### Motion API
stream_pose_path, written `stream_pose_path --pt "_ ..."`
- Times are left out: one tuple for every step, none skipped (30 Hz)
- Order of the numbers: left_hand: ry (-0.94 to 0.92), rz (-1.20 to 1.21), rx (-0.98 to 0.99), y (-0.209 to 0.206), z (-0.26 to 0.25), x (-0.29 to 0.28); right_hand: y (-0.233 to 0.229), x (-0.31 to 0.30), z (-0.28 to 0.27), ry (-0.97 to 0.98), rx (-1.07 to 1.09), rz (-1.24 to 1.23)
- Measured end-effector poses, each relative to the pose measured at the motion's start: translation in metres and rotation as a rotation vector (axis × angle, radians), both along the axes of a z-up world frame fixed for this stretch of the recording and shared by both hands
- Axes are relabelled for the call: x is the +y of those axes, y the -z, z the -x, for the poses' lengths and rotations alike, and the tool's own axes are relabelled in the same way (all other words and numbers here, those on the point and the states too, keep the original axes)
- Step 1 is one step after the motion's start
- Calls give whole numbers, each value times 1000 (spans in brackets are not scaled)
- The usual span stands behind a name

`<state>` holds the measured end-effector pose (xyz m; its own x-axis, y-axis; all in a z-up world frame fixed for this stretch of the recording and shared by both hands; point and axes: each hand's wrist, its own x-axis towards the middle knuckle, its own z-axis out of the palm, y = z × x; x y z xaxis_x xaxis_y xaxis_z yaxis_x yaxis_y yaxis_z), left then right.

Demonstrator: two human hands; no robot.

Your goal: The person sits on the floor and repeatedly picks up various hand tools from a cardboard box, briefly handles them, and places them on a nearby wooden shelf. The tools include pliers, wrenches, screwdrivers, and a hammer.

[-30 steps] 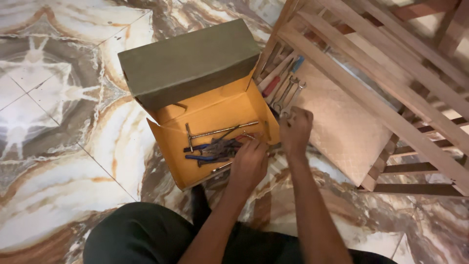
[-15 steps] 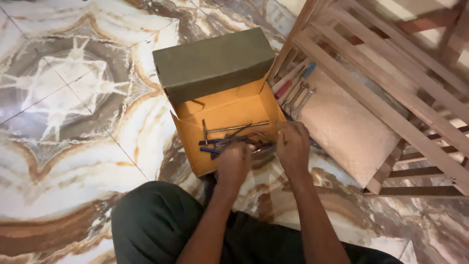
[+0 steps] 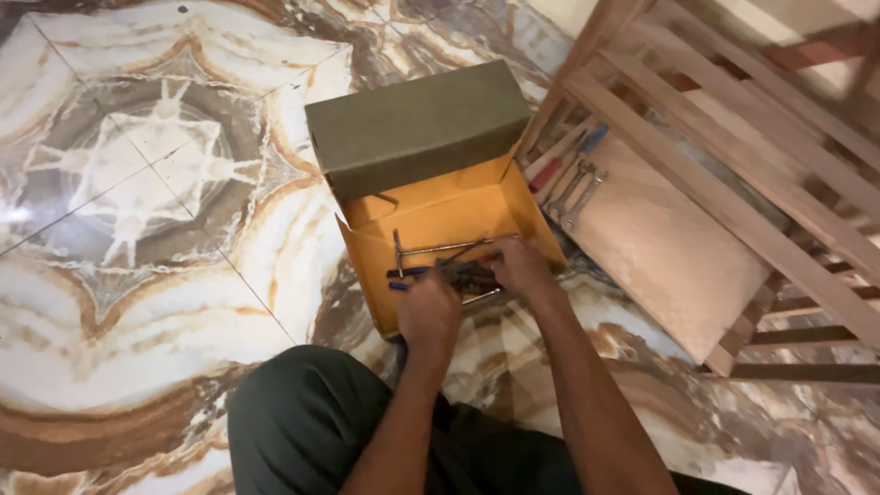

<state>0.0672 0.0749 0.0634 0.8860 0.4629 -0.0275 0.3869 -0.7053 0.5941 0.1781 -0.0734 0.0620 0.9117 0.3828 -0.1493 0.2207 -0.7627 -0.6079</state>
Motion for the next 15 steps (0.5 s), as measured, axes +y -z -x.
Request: stream_pose_path --pt "-6 12 26 -3 -1 -1 5 3 -4 -9 -28 16" --pt "-13 29 54 -6 -1 -2 9 3 -6 35 -46 49" --pt "-2 23 71 -8 0 -1 14 4 -9 78 -65 81" --pt "9 19 85 -9 0 -1 17 3 -11 122 -86 116" --pt "21 16 100 -10 0 -2 19 1 -14 134 -80 134" --pt "9 9 96 -11 0 -2 20 -3 -17 149 -75 152" --pt "-3 3 92 -12 0 -3 21 -5 -19 164 -71 171" --pt "-15 -4 87 -12 -1 -3 22 -6 -20 158 -103 168" --pt "-12 4 75 -12 -2 -3 23 -8 -20 152 -136 165" --pt "-9 12 63 -13 -2 -3 23 -8 -21 144 -169 161" --pt "-7 19 52 -13 -3 -3 23 -8 -21 162 -107 168" --pt "-11 21 53 -13 -3 -3 23 -8 -21 182 -44 174" --pt "-15 23 54 -13 -3 -4 22 -7 -20 203 18 180" --pt "-16 24 55 -14 -2 -4 23 -6 -19 186 -33 213" --pt "-10 26 62 -15 -2 -4 23 -5 -18 169 -84 246"
